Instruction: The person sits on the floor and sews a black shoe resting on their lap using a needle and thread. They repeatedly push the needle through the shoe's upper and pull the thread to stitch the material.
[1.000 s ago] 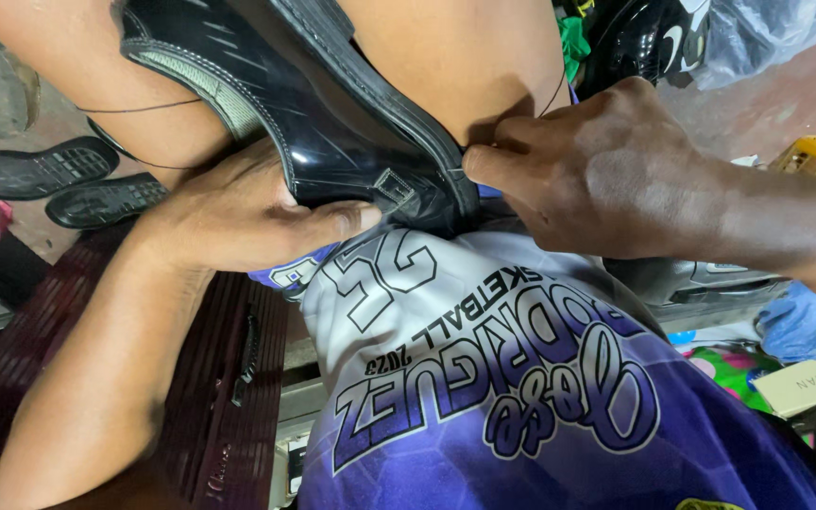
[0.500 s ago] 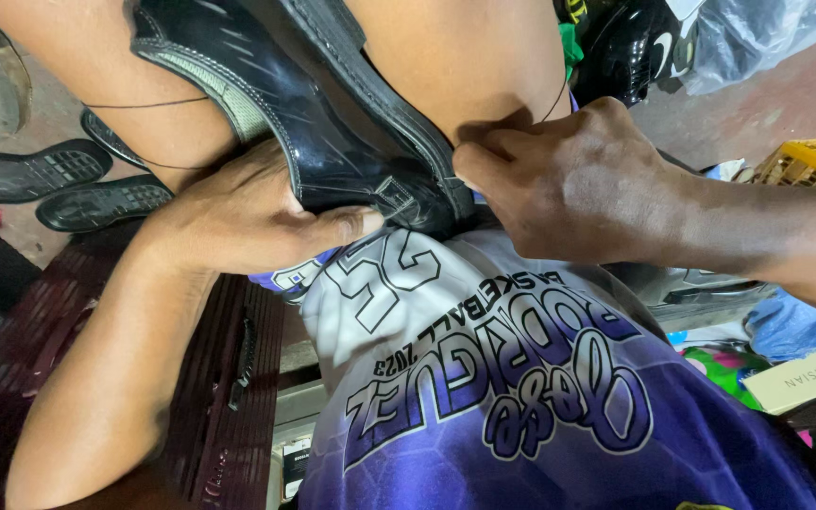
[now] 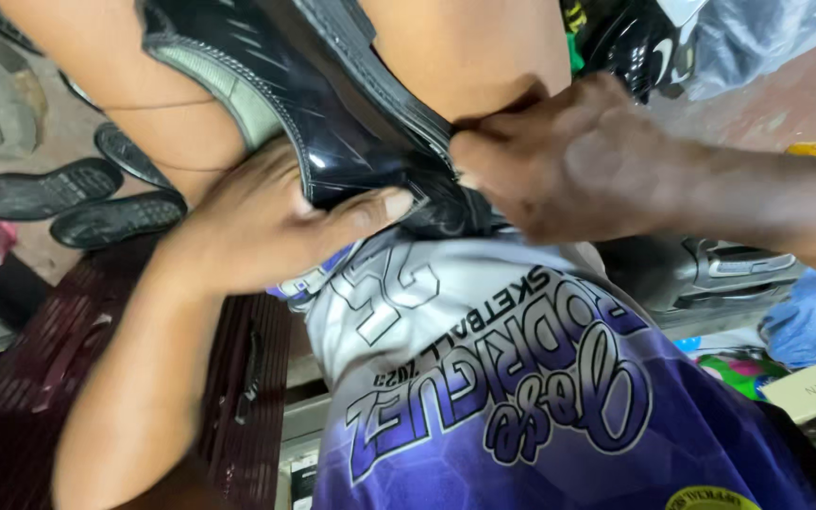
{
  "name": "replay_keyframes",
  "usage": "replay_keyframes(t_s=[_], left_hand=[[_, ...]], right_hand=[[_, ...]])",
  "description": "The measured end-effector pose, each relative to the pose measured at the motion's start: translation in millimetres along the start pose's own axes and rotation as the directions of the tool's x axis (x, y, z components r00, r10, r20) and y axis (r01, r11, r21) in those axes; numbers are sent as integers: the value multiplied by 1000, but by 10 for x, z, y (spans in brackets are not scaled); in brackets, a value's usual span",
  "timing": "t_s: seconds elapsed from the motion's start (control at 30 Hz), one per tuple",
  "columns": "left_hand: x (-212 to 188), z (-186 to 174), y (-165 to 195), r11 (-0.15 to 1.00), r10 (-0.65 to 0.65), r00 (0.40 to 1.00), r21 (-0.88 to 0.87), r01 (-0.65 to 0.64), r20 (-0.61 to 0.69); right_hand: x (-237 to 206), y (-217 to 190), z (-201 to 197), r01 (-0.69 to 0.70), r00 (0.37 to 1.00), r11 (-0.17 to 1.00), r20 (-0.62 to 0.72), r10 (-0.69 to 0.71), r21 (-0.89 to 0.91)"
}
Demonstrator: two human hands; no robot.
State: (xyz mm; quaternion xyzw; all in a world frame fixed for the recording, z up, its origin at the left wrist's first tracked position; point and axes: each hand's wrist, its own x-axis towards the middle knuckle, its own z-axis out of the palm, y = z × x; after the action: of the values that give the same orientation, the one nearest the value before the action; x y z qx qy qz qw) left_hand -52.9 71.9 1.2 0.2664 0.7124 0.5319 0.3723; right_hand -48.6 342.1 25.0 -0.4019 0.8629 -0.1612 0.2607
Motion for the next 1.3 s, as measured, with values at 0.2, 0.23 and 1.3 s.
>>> replay_keyframes(t_s=[0.2, 0.23, 1.3], left_hand=[[-799, 21, -86, 949, -268, 734, -303, 89, -624], [-922, 6, -125, 962, -267, 659, -235, 139, -703], [-236, -416, 204, 936, -343, 899, -20, 351, -273]], right_hand=[[-116, 204, -57, -8, 997, 990, 77, -3, 142], [-128, 201, -69, -8, 999, 990, 51, 0, 144], [-116, -73, -375, -19, 994, 978, -103, 41, 207]])
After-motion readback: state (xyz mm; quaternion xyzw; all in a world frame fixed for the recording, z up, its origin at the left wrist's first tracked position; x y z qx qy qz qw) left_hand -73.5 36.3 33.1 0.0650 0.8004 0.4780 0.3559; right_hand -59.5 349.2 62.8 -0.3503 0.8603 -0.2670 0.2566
